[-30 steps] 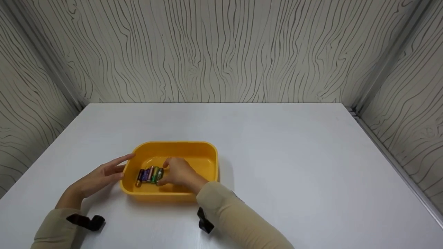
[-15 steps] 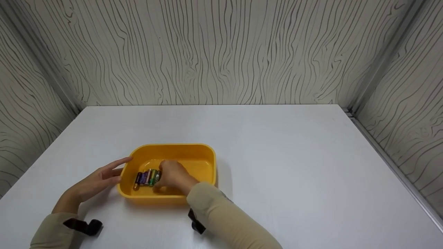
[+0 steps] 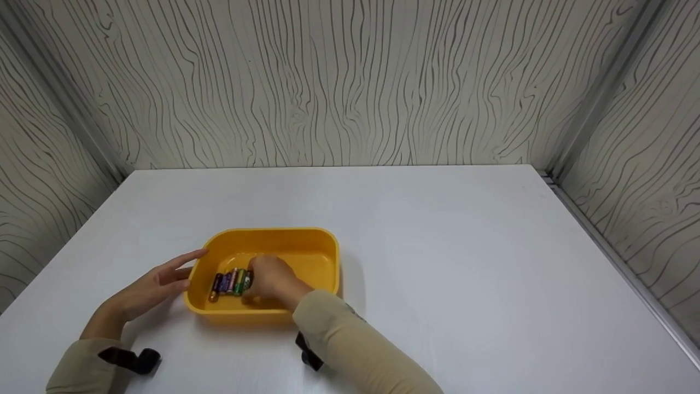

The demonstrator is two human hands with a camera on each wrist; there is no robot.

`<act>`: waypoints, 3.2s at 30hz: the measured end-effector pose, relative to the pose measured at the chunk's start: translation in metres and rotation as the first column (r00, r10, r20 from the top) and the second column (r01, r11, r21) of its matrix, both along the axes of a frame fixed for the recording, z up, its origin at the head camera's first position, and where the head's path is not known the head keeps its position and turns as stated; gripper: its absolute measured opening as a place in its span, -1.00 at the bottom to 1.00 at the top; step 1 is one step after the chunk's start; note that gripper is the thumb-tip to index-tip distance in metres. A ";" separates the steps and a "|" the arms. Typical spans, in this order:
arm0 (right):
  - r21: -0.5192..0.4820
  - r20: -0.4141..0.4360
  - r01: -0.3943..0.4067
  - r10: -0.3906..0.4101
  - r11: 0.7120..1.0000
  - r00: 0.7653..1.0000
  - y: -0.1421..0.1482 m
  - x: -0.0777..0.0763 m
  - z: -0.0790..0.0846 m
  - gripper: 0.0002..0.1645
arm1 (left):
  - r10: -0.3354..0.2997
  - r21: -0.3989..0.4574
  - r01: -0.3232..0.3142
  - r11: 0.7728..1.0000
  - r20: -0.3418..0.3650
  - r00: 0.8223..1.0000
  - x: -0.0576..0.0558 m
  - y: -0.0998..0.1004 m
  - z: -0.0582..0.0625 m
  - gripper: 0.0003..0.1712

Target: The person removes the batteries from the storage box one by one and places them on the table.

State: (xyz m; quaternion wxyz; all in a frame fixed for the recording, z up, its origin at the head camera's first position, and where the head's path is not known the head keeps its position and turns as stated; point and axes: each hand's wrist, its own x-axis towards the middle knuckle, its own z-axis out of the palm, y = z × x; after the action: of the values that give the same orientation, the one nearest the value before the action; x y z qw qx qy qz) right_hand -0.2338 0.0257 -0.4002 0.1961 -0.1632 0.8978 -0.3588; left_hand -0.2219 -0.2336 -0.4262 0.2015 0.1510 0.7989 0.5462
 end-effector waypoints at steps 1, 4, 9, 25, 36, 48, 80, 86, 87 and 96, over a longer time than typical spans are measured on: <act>0.008 -0.004 -0.005 0.005 1.000 1.000 0.000 0.000 0.000 -0.41 | -0.001 -0.003 0.001 1.000 0.001 1.000 0.000 0.000 0.000 -0.26; 0.034 -0.041 -0.031 0.033 0.999 0.999 0.000 -0.001 0.000 -0.40 | -0.004 0.000 0.004 1.000 0.004 1.000 0.000 0.000 0.000 -0.26; 0.026 -0.045 -0.042 0.043 0.999 0.998 0.001 -0.003 0.001 -0.37 | -0.002 0.007 0.001 1.000 0.013 1.000 0.001 0.000 0.000 -0.25; -0.016 -0.122 -0.104 0.101 0.994 0.987 0.010 -0.001 0.019 -0.34 | 0.019 -0.005 -0.019 1.000 0.025 1.000 0.000 0.001 0.003 -0.25; -0.120 -0.134 -0.150 0.134 0.981 0.982 0.024 0.005 0.029 -0.32 | 0.034 -0.021 -0.033 0.999 0.024 0.999 0.002 0.001 0.001 -0.25; -0.224 -0.127 -0.099 0.072 0.970 0.989 0.045 0.002 0.039 -0.31 | 0.027 0.001 -0.027 1.000 0.017 1.000 0.002 0.001 0.000 -0.26; -0.334 -0.117 0.000 -0.041 0.943 0.992 0.134 0.011 0.043 -0.25 | 0.032 -0.023 -0.032 0.999 0.024 0.999 0.001 0.001 0.002 -0.26; -0.338 -0.105 0.030 -0.070 0.941 0.992 0.151 0.013 0.041 -0.22 | 0.022 -0.013 -0.021 1.000 0.026 0.999 0.002 0.001 0.001 -0.26; -0.335 -0.107 0.036 -0.076 0.941 0.991 0.154 0.013 0.040 -0.23 | 0.021 -0.013 -0.021 1.000 0.025 0.999 0.002 0.001 0.001 -0.26; -0.326 -0.104 0.067 -0.106 0.943 0.989 0.177 0.011 0.034 -0.23 | 0.003 -0.017 -0.003 1.000 0.006 1.000 0.001 0.000 0.002 -0.26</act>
State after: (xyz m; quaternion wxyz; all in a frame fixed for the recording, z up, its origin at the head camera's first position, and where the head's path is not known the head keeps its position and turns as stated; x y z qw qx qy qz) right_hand -0.2228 0.2032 -0.3663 0.0963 -0.1747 0.8439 -0.4981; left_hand -0.2210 -0.2335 -0.4240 0.2043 0.1464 0.8030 0.5404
